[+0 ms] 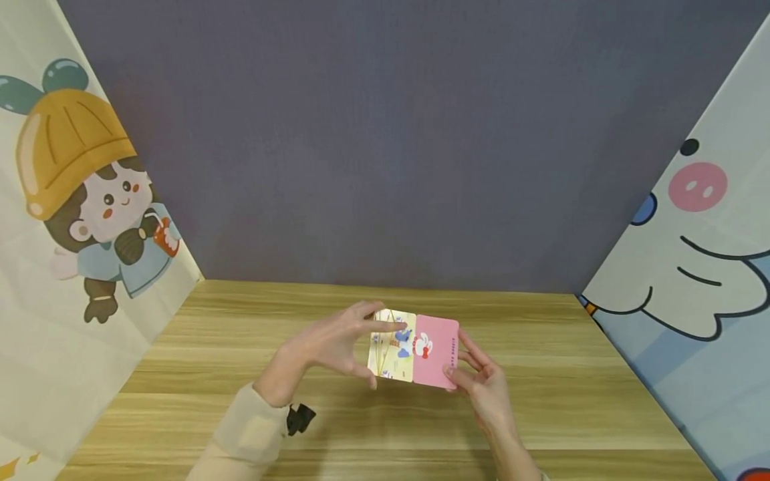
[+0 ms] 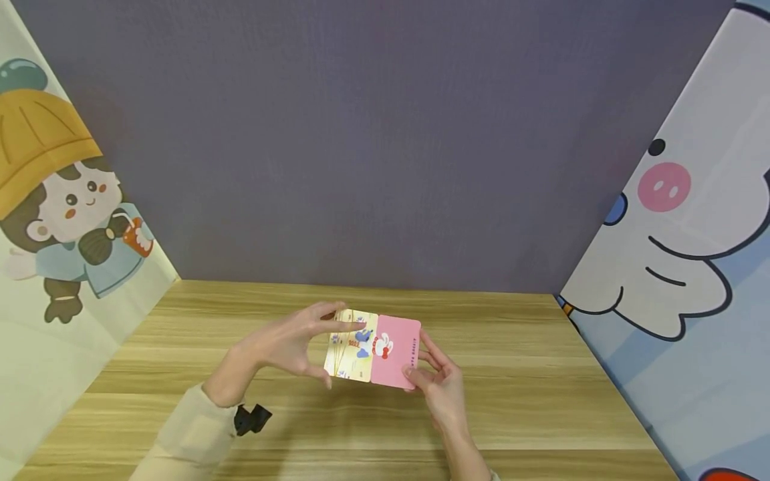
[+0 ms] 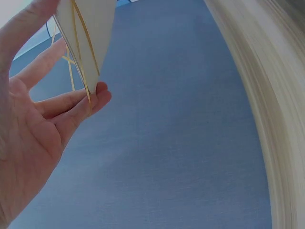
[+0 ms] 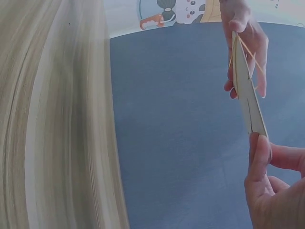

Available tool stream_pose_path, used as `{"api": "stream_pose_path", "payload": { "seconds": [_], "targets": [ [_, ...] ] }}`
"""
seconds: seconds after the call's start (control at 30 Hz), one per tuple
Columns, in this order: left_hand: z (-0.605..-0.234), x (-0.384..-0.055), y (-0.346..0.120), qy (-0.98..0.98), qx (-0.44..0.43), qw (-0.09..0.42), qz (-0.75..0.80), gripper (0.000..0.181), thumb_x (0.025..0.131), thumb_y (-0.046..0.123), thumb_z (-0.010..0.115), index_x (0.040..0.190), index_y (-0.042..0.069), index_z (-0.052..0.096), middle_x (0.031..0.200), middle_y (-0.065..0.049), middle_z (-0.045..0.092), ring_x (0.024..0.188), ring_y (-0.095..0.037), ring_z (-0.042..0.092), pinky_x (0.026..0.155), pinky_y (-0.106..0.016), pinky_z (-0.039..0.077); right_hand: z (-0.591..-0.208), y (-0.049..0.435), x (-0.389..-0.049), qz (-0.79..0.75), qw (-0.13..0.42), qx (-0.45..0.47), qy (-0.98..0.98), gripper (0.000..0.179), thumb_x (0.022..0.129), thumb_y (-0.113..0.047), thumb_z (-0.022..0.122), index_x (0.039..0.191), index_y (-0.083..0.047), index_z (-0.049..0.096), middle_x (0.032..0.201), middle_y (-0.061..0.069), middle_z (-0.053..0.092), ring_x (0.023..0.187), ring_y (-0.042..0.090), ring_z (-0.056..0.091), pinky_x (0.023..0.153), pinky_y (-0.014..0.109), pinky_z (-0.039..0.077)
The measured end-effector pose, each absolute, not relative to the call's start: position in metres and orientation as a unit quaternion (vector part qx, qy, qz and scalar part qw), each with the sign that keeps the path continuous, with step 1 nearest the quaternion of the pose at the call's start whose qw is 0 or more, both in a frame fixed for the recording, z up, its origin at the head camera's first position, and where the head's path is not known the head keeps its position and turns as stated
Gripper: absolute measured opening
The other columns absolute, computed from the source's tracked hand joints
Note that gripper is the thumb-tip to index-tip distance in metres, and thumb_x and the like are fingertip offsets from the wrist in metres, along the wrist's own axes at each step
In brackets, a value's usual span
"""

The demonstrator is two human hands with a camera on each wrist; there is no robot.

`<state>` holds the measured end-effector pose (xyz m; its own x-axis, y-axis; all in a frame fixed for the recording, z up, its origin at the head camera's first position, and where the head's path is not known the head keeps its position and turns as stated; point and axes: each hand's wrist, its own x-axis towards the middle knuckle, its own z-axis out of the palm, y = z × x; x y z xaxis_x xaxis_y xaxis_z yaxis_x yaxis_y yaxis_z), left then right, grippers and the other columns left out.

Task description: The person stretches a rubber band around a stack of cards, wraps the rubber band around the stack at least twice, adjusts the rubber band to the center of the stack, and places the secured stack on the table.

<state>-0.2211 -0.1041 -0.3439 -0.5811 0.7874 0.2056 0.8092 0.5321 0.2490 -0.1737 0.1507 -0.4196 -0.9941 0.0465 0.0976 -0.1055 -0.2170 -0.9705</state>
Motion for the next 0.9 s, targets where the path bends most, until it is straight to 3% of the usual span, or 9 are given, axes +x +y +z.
{"api": "stream_pose_path", "payload": {
  "seconds": [0.33,0.53,0.7,0.9],
  "targets": [
    [-0.349,-0.229,-0.106,-0.857,-0.483,0.055,-0.172,0.085,0.051,0.063,0.071,0.123,0.022,0.054,0.124,-0.013,0.039,0.105,-0.020,0.044,0.078,-0.029,0.047,-0.422,0.150,-0.173,0.770,0.053,0.020,-0.636,0.069,0.071,0.016,0.060,0.133,-0.003,0.037,0.094,0.009,0.061,0.070,0.022,0.064,0.052,0.026,0.052],
    [-0.351,-0.234,-0.106,-0.848,-0.495,0.059,-0.179,0.083,0.049,0.065,0.070,0.117,0.019,0.059,0.115,-0.008,0.041,0.094,-0.013,0.043,0.070,-0.019,0.045,-0.423,0.149,-0.173,0.769,0.057,0.021,-0.636,0.070,0.070,0.017,0.060,0.133,-0.003,0.037,0.096,0.013,0.060,0.069,0.022,0.064,0.052,0.026,0.052],
    [-0.351,-0.236,-0.106,-0.845,-0.498,0.050,-0.187,0.077,0.049,0.065,0.070,0.112,0.021,0.063,0.105,-0.001,0.040,0.083,-0.011,0.044,0.064,-0.015,0.041,-0.425,0.148,-0.173,0.768,0.058,0.029,-0.637,0.070,0.069,0.017,0.059,0.132,-0.001,0.037,0.093,0.008,0.062,0.066,0.021,0.063,0.050,0.026,0.052],
    [-0.347,-0.238,-0.105,-0.843,-0.494,0.090,-0.196,0.058,0.056,0.061,0.070,0.095,0.018,0.069,0.105,-0.001,0.050,0.092,-0.013,0.048,0.077,-0.023,0.045,-0.426,0.148,-0.173,0.765,0.058,0.031,-0.640,0.070,0.069,0.016,0.060,0.132,-0.002,0.037,0.093,0.009,0.062,0.065,0.021,0.063,0.050,0.026,0.051]
  ]
}}
